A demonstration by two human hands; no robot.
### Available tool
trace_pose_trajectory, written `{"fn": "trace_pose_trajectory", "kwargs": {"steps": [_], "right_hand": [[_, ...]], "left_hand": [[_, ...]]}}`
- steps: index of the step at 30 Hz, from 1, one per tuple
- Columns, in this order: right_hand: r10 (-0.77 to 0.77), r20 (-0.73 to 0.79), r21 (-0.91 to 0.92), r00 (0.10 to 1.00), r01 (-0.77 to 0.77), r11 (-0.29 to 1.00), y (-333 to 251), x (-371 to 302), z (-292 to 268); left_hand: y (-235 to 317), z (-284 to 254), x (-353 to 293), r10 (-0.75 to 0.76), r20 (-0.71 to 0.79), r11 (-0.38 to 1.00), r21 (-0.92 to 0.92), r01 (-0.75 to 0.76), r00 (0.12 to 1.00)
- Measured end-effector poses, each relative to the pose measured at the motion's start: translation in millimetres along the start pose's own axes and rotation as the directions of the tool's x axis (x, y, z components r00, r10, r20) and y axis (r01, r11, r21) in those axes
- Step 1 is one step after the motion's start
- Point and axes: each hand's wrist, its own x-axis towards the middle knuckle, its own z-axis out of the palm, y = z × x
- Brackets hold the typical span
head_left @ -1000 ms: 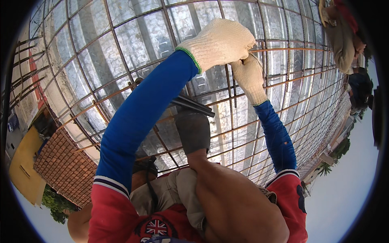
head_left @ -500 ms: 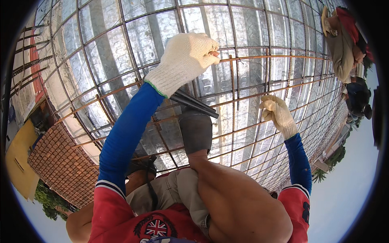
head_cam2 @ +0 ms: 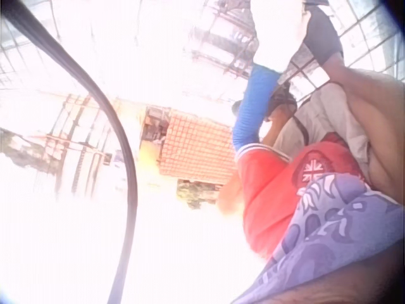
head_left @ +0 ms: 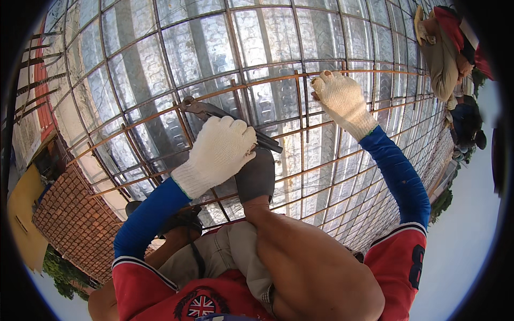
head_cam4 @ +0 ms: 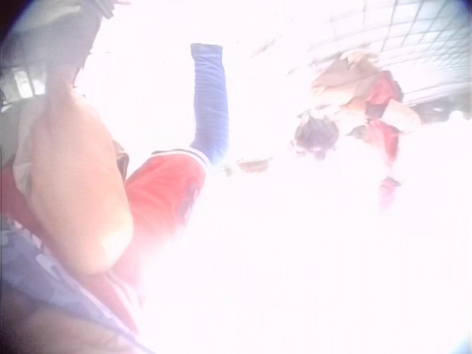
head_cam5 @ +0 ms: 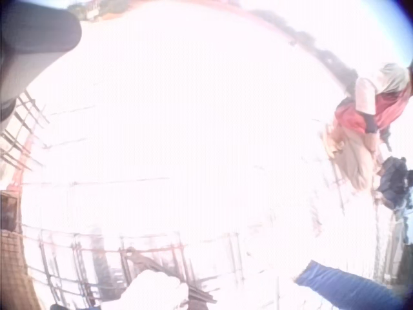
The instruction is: The person assembles a metal scaffolding structure by hand, using pliers to tighten wire ties at the joints. They repeatedly position rods, wrap wire, and twist the wire to secure the frame.
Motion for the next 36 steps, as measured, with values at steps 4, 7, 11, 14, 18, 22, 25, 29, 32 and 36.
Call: {"fn": "trace_pose_trajectory", "kwargs": {"steps": [4,7,11,14,18,22,25,29,32,36], "right_hand": [[0.075,0.046,0.099,0.996,-0.08,0.992,0.2,19.3,8.7],[0.055,0.078,0.105,0.995,-0.063,0.993,1.7,26.9,11.5],[0.105,0.167,0.134,0.98,-0.128,0.983,-4.7,28.8,9.0],[0.258,0.17,0.222,0.951,-0.292,0.93,-14.8,32.7,4.0],[0.407,0.2,0.381,0.891,-0.454,0.806,-15.1,28.6,17.8],[0.388,0.066,0.263,0.92,-0.391,0.882,-20.7,25.8,3.9],[0.355,-0.189,0.24,0.916,-0.307,0.921,-31.7,28.1,-22.9],[0.244,0.127,0.679,0.962,-0.263,0.685,-91.0,33.3,-43.2],[0.062,0.207,0.625,0.976,-0.18,0.76,-143.4,37.8,-37.0],[0.119,0.211,0.652,0.97,-0.23,0.723,-165.4,35.7,-11.6]], "left_hand": [[-10.9,7.0,-30.2,-0.128,0.015,0.992,-0.012,0.128,0.992],[-10.3,12.4,-42.2,-0.197,-0.049,0.977,-0.088,0.192,0.979],[2.6,23.1,-45.4,-0.547,0.091,0.767,-0.344,0.541,0.832],[11.3,40.2,-48.2,-0.719,0.043,0.504,-0.655,0.563,0.693],[6.9,16.7,-36.1,-0.704,0.351,0.249,-0.692,0.677,0.617],[12.4,19.5,-40.9,-0.759,0.212,0.267,-0.761,0.592,0.615],[1.3,12.0,-42.8,-0.781,0.103,0.376,-0.709,0.596,0.616],[-9.8,-3.9,-40.5,-0.811,0.116,0.356,-0.68,0.641,0.573],[-14.4,5.8,-33.4,-0.822,0.17,0.302,-0.68,0.668,0.544],[-10.3,30.8,-25.5,-0.78,0.289,0.181,-0.746,0.641,0.556]]}}
